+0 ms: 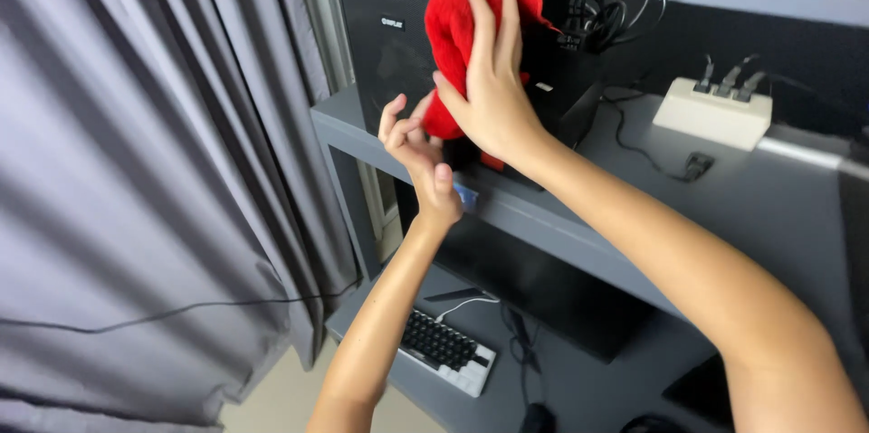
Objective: The person wipes the exterior surfaces of several black computer towers on a shelf using a red cloth. They clean the front, sides, and tops of the towers, moving from one unit to the next along the shelf.
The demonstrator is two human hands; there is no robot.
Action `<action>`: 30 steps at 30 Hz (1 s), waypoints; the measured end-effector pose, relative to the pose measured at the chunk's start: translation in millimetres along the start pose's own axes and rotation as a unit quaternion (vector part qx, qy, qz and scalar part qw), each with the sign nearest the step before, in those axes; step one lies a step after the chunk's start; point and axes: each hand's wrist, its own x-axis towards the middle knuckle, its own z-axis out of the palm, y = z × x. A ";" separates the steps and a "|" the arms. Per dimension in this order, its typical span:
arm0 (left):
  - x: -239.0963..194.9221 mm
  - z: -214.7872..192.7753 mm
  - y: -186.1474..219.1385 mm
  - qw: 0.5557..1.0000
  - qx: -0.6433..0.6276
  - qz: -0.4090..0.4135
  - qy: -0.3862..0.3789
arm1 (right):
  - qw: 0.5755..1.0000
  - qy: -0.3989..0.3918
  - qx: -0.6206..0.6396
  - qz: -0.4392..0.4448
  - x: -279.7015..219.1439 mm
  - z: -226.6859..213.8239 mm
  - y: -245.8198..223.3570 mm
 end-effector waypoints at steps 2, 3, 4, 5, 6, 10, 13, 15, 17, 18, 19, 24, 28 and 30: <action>2.0 -15.1 -1.6 0.999 -0.021 -0.019 -0.023 | 1.000 -0.004 -0.027 0.009 -8.2 1.5 -13.8; 3.6 -22.1 -3.0 0.998 -0.036 -0.033 -0.040 | 0.999 -0.013 -0.049 0.013 -12.2 2.1 -20.4; 3.9 -31.7 -3.3 0.997 -0.043 -0.040 -0.049 | 0.998 -0.006 -0.056 0.023 -14.4 4.9 -27.2; 4.6 -40.8 -3.8 0.994 -0.043 -0.054 -0.082 | 0.997 -0.009 -0.065 0.028 -16.4 7.4 -33.8; 5.5 -47.0 -5.8 0.990 -0.045 -0.064 -0.116 | 0.996 -0.012 -0.078 0.030 -18.0 7.7 -39.6; 17.1 -72.6 0.4 0.975 -0.065 -0.100 -0.189 | 0.992 0.003 -0.107 0.064 -29.7 20.4 -58.9; 10.5 -90.9 -2.0 0.964 -0.081 -0.125 -0.220 | 0.988 0.015 -0.131 0.081 -52.2 37.9 -72.9; 7.7 -96.7 -12.9 0.969 -0.031 -0.101 -0.222 | 0.985 0.021 -0.151 0.083 -61.8 48.1 -78.5; 3.7 -98.9 -11.5 0.970 -0.016 -0.099 -0.222 | 0.983 0.015 -0.153 0.100 -76.6 56.9 -83.2; -0.8 -100.6 -9.8 0.971 0.005 -0.095 -0.219 | 0.982 0.008 -0.149 0.114 -86.0 61.4 -86.0; -5.8 -103.0 -6.1 0.971 0.002 -0.100 -0.219 | 0.981 0.005 -0.152 0.119 -95.4 63.4 -88.5; -4.7 -105.8 1.7 0.958 -0.040 -0.133 -0.251 | 0.971 -0.092 -0.111 0.191 -101.3 40.3 -91.9; 12.0 -111.7 8.9 0.960 0.006 -0.106 -0.258 | 0.959 -0.162 -0.127 0.196 -78.5 13.5 -105.0; 21.3 -110.3 4.0 0.970 0.046 -0.052 -0.232 | 0.963 -0.140 -0.225 0.052 -68.9 12.6 -108.0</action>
